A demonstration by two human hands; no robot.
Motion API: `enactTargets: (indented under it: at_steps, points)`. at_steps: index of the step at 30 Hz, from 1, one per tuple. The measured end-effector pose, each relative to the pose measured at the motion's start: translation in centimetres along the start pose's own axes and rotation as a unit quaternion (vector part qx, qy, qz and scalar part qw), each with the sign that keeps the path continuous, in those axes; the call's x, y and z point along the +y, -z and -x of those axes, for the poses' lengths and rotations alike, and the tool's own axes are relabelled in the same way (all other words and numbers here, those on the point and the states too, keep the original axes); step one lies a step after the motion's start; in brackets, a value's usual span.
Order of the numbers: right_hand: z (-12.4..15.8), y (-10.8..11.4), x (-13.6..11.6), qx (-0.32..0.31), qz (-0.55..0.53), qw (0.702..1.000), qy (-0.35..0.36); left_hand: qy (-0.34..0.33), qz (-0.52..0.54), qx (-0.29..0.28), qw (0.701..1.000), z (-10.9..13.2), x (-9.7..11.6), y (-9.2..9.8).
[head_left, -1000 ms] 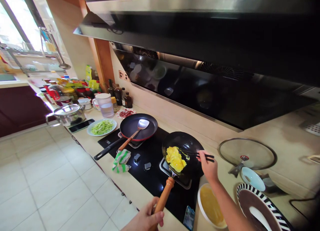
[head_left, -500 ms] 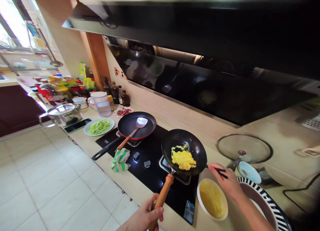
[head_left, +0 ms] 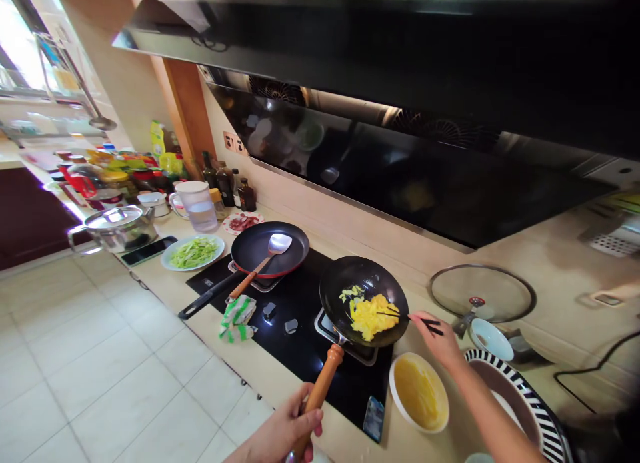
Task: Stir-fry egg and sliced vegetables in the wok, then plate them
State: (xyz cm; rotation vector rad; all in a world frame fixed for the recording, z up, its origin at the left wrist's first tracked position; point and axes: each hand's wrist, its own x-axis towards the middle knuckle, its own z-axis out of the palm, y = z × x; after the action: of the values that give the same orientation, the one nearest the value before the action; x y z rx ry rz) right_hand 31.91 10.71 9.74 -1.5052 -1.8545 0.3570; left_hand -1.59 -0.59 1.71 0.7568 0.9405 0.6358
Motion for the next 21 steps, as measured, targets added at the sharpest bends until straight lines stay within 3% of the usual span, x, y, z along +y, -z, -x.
enactTargets:
  at_steps: [4, 8, 13, 18, 21]
  points:
    - [-0.7, -0.9, -0.5, -0.044, -0.037, 0.998, 0.008, -0.011, -0.007, 0.002, 1.000, 0.2, 0.1, -0.1]
    - [-1.2, -1.6, -0.3, 0.009, -0.032, 0.999, -0.024, -0.014, 0.001, 0.002, 1.000, 0.3, 0.1, -0.2]
    - [-2.0, -2.2, -0.3, -0.029, -0.053, 0.998, -0.006, -0.017, -0.001, 0.003, 1.000, 0.4, 0.2, -0.3]
    - [-2.9, -4.2, -0.6, 0.036, -0.053, 0.997, -0.031, -0.015, -0.002, 0.010, 1.000, 0.5, 0.4, -0.4]
    - [-2.4, -4.9, -0.9, 0.005, -0.075, 0.997, -0.017, -0.018, -0.002, 0.007, 1.000, 0.4, 0.5, -0.4]
